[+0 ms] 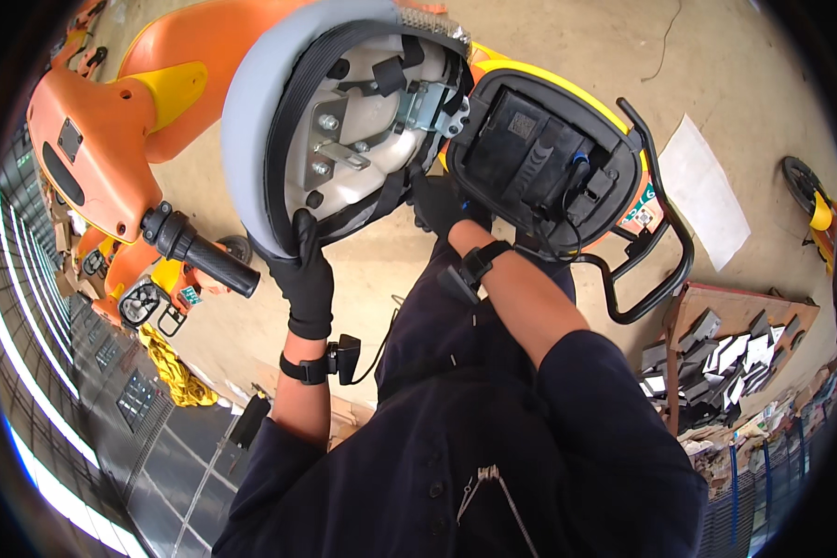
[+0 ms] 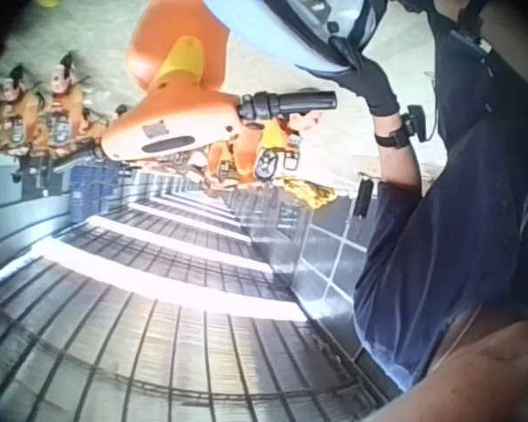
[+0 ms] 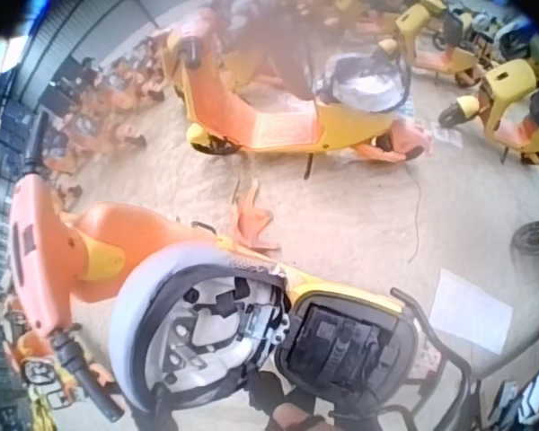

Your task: The person removes a grey and silver seat cover from an electric scooter by hand, pulls it away, and then fits the cover over the seat of another scooter while pressing the edges into place.

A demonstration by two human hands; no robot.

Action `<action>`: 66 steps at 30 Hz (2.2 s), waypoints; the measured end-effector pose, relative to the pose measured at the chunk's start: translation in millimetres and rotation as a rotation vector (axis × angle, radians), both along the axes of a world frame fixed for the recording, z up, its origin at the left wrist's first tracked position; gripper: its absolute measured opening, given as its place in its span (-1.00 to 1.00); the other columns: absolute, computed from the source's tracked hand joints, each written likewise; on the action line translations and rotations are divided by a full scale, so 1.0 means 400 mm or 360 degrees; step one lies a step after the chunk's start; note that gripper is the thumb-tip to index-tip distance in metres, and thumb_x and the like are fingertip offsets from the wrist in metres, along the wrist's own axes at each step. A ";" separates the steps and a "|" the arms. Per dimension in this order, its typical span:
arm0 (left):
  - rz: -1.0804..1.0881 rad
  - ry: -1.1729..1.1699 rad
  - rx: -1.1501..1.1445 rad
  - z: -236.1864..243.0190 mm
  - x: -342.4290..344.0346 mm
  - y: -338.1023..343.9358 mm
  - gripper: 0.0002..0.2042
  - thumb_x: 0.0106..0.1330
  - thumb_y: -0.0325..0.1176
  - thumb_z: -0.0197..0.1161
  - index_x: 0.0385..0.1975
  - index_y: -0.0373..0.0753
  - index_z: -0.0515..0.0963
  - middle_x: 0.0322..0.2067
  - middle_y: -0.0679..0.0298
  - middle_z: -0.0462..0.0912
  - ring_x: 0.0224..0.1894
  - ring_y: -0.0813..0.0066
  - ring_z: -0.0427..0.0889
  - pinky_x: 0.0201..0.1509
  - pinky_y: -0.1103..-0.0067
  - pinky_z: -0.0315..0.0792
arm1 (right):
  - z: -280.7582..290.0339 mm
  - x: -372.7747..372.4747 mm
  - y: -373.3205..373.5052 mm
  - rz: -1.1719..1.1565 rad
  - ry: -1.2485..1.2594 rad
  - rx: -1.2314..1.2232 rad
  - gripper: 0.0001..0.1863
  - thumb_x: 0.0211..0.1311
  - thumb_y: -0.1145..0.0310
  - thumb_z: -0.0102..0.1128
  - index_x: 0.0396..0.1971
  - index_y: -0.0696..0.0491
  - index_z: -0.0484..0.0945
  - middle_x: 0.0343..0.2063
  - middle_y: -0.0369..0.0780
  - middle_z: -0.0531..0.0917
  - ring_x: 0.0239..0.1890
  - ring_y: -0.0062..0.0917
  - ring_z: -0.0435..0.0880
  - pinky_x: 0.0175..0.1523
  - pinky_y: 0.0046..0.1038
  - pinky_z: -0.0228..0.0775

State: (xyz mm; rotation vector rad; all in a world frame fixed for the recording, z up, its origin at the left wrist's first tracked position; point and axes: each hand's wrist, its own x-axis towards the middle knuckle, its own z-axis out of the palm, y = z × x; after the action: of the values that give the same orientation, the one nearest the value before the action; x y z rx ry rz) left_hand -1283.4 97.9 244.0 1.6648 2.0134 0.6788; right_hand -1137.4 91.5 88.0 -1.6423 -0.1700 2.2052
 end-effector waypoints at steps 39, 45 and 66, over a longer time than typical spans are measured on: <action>0.0156 -0.1816 -0.0671 -0.559 0.174 -0.078 -0.64 0.34 -0.19 -0.06 0.05 -0.23 0.27 -0.14 0.27 0.42 -0.10 0.55 0.38 -0.09 0.61 0.34 | 0.218 0.761 -0.057 0.0118 -0.1075 0.0503 -0.49 0.31 0.05 -0.28 -0.03 0.20 0.35 -0.12 -0.17 0.52 -0.10 -0.46 0.50 0.00 -0.47 0.33; -0.0114 -0.1654 -0.0392 -0.663 0.163 -0.135 -0.49 0.36 0.03 -0.21 0.17 -0.16 0.20 -0.06 0.29 0.38 -0.03 0.53 0.37 -0.03 0.49 0.40 | 0.342 0.650 0.016 -0.0030 -0.0618 0.0419 -0.39 0.32 -0.05 -0.29 0.13 0.16 0.23 0.04 -0.18 0.42 0.07 -0.43 0.39 0.15 -0.48 0.20; 0.0705 -0.3816 -0.1189 -0.522 0.218 -0.078 -0.74 0.34 -0.20 -0.11 -0.14 -0.20 0.41 -0.28 0.26 0.54 -0.29 0.54 0.52 -0.21 0.61 0.47 | 0.511 0.600 0.111 0.0929 -0.0702 0.0786 -0.48 0.38 0.05 -0.35 0.17 0.10 0.19 0.10 -0.22 0.36 0.13 -0.49 0.32 0.19 -0.45 0.16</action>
State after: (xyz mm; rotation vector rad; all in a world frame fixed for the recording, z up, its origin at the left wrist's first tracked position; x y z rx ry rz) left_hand -1196.2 66.6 35.2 -0.4804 0.3872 0.9393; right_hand -897.5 135.8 292.5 -1.8969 -1.3430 1.8714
